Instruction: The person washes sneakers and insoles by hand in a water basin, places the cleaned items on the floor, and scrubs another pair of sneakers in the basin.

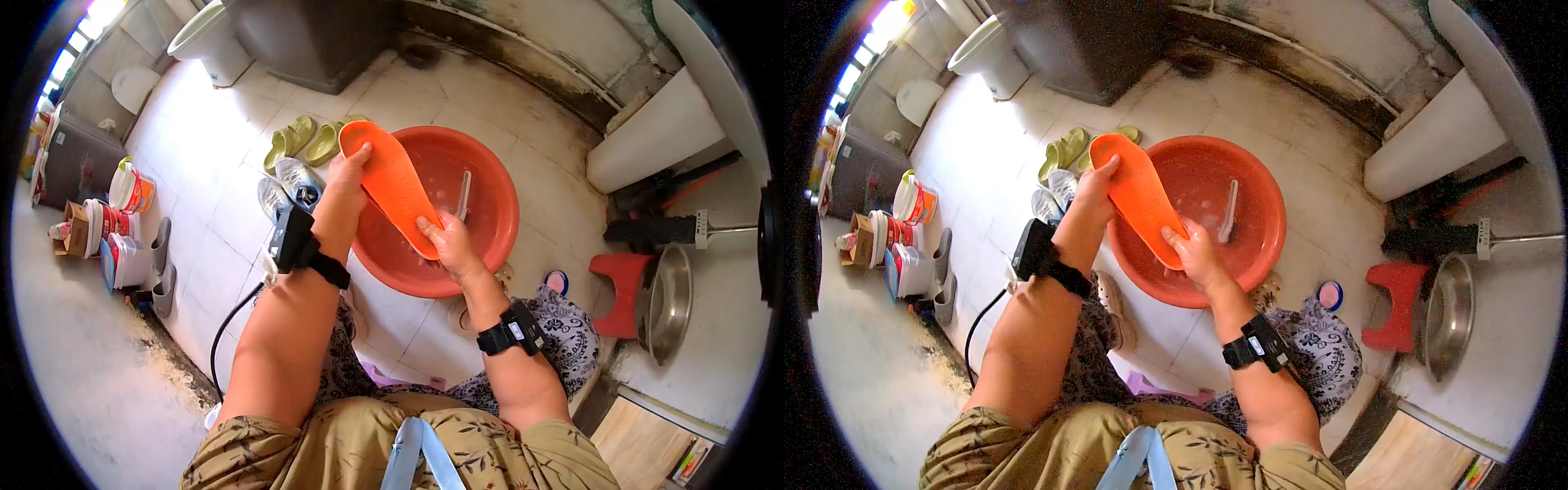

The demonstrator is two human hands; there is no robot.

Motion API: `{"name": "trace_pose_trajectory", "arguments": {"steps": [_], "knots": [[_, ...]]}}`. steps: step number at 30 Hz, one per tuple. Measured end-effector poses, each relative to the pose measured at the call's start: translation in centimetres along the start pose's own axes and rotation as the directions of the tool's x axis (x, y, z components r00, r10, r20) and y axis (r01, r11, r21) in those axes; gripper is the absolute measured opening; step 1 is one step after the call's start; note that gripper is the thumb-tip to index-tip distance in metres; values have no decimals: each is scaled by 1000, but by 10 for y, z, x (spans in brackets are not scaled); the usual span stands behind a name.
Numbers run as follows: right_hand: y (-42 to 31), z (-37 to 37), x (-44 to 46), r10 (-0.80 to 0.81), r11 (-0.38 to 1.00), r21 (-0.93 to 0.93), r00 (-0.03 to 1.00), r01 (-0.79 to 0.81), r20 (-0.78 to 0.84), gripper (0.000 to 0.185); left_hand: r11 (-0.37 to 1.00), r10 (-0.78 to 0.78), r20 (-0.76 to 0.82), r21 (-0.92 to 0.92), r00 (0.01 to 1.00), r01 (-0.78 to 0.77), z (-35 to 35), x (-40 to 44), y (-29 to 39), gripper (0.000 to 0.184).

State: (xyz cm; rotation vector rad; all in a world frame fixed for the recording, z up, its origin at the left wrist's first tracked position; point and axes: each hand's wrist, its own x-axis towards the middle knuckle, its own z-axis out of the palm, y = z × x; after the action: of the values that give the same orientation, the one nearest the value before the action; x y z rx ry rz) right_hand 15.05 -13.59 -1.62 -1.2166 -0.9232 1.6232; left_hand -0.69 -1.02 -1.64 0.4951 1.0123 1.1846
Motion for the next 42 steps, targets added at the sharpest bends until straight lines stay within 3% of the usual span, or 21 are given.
{"name": "trace_pose_trajectory", "arguments": {"steps": [5,10,12,14,16,18,19,20,22,24,26,30,34,36,37,42], "knots": [[23,-5,4,-218,962,-190,972,197,-94,37,997,-71,-161,-18,984,69,6,-3,0,41],[24,-5,3,-127,990,49,985,133,-119,36,986,-151,-235,-101,960,130,-1,8,-3,41],[24,-7,7,-155,984,77,986,160,-64,35,990,-98,-47,-102,994,93,-3,8,-5,29],[20,-11,7,-185,977,107,983,185,-12,35,994,-70,15,-85,997,71,0,3,-9,26],[0,-9,-2,15,976,215,1000,-18,17,34,997,-40,79,-67,996,46,1,-2,-15,27],[5,-5,0,-68,979,193,998,69,-12,34,980,-146,325,-83,934,182,3,-9,-22,31],[6,-2,2,-150,973,170,988,155,-37,33,981,-144,273,-88,951,174,7,-16,-25,32],[7,0,2,-148,974,169,988,151,-35,33,981,-144,270,-90,952,174,10,-21,-25,32],[7,3,3,-57,997,-62,997,54,-44,31,995,-93,206,1,974,95,15,-27,-28,31],[11,4,8,-58,995,-86,997,53,-52,30,998,-51,197,-12,979,54,17,-32,-31,25],[12,9,9,-65,992,-109,996,58,-63,30,988,-122,-19,92,992,123,21,-30,-27,24],[11,14,9,-147,977,-162,989,139,-33,28,977,-210,-124,15,970,213,-6,-1,-31,26],[14,5,6,-48,992,-116,997,54,60,33,991,-54,-22,118,998,56,-12,0,-11,28],[9,5,3,-30,997,-70,995,37,97,35,883,203,-36,439,979,-166,-13,5,-10,25],[6,7,0,-13,998,-56,991,21,136,36,891,232,-45,410,972,-194,-10,0,-8,26],[3,9,-4,-5,998,-58,985,15,173,39,834,231,-193,544,954,-92,-11,3,-7,30]]}}
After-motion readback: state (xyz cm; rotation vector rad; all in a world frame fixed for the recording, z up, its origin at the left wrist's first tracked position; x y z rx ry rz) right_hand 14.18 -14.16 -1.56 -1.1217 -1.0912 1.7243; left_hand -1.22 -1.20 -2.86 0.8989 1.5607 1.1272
